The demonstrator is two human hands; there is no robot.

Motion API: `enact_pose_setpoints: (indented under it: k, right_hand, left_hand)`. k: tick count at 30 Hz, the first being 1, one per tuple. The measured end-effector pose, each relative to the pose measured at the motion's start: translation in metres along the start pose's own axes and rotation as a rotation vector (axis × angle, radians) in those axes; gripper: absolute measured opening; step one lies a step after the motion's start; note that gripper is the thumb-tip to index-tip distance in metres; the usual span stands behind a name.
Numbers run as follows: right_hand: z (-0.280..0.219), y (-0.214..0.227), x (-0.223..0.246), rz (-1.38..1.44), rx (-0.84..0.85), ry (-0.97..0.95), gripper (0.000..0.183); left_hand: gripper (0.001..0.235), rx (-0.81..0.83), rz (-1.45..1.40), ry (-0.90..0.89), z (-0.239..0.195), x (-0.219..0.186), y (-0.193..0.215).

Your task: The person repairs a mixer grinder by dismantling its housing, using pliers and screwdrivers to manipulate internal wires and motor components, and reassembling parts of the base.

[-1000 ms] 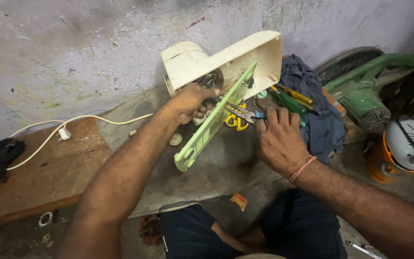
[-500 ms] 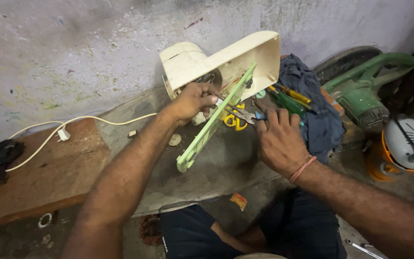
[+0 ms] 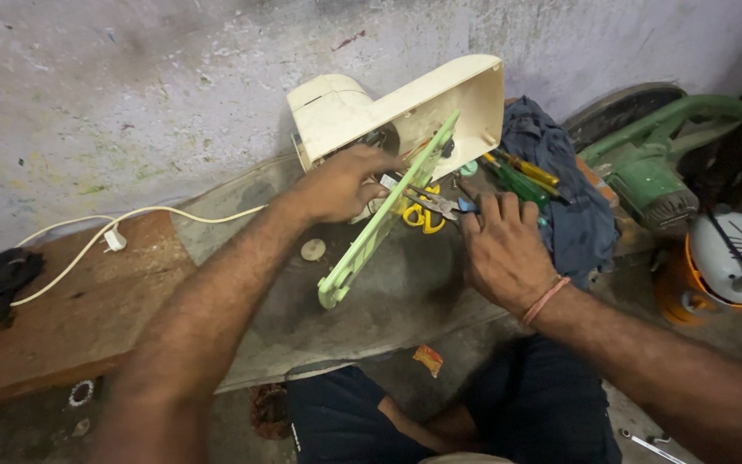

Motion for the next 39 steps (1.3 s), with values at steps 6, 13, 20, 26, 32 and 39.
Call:
enact_pose_setpoints:
  k: [6, 13, 20, 26, 32, 39]
  right_hand:
    - [-0.001, 0.001, 0.001, -0.011, 0.000, 0.012, 0.034]
    - [-0.001, 0.001, 0.000, 0.014, -0.004, -0.004, 0.031]
    - [-0.004, -0.002, -0.002, 0.031, 0.013, -0.026, 0.027]
    - [-0.003, -0.002, -0.002, 0.032, -0.010, -0.019, 0.027]
    - [-0.004, -0.004, -0.003, 0.074, -0.022, -0.015, 0.026]
    - [-0.004, -0.001, -0.001, 0.065, -0.044, -0.008, 0.025]
  left_hand:
    - [0.036, 0.151, 0.144, 0.001, 0.012, -0.015, 0.000]
    - [0.028, 0.202, 0.373, -0.037, 0.023, -0.013, -0.005]
    - [0.027, 0.026, 0.457, -0.377, 0.009, -0.039, 0.000]
    - [0.030, -0.053, 0.545, -0.475, 0.000, -0.047, 0.002]
    - [0.031, -0.254, 0.718, -0.642, -0.023, -0.068, 0.007]
    - [0.032, -0.087, 0.597, -0.389, -0.007, -0.040, -0.005]
Point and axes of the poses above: each hand's wrist, its own z-axis towards the middle knuckle, its own y-axis out of the back of the hand, x = y × z, the point moved 9 cm from there along z, towards the middle knuckle, and after that the axes turned 2 degrees about -x, right-handed, at the moved point
